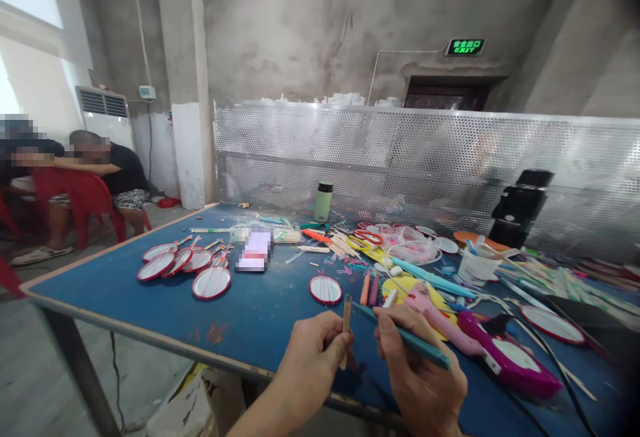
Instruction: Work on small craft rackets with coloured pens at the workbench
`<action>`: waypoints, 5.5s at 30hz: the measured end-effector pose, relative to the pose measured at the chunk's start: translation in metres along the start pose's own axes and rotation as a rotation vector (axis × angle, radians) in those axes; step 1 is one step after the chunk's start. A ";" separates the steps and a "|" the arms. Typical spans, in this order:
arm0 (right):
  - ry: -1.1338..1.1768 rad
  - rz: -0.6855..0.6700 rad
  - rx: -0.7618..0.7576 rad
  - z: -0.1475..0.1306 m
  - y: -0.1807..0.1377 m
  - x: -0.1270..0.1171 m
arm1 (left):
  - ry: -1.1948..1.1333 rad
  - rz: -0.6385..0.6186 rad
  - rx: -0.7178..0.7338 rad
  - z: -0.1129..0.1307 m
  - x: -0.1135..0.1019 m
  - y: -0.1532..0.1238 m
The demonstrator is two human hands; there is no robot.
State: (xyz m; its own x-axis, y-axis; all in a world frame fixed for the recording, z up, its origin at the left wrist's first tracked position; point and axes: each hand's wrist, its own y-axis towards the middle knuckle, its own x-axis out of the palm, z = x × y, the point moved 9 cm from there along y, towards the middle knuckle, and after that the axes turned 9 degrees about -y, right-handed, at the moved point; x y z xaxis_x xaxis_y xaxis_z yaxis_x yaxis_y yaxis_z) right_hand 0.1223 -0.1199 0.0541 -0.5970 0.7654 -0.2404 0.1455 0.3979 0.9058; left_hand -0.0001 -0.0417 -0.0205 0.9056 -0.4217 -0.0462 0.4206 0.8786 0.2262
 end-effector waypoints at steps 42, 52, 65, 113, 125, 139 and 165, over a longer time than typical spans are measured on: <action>-0.092 -0.012 -0.047 -0.001 -0.001 0.002 | -0.010 -0.031 0.015 0.005 0.001 -0.004; -0.087 -0.023 -0.018 0.004 -0.003 0.003 | 0.018 -0.027 0.005 0.006 0.000 -0.004; -0.073 -0.010 -0.024 0.002 -0.001 0.002 | 0.006 -0.030 -0.006 0.006 0.000 -0.004; -0.068 -0.010 -0.077 -0.011 0.002 0.003 | 0.001 -0.032 -0.024 0.005 0.000 -0.006; -0.048 -0.005 -0.080 -0.010 0.001 0.003 | 0.021 -0.031 -0.008 0.005 0.000 -0.005; -0.072 -0.038 -0.144 -0.015 0.000 0.007 | 0.008 -0.037 0.016 0.006 0.000 -0.005; -0.071 -0.026 -0.200 -0.020 0.000 0.007 | -0.006 -0.030 0.012 0.004 -0.001 -0.004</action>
State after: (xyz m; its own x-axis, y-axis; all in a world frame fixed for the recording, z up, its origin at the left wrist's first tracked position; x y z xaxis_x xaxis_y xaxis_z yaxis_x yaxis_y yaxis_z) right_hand 0.1019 -0.1246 0.0591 -0.5407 0.7924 -0.2825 -0.0335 0.3153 0.9484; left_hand -0.0026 -0.0461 -0.0171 0.8923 -0.4490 -0.0476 0.4468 0.8629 0.2364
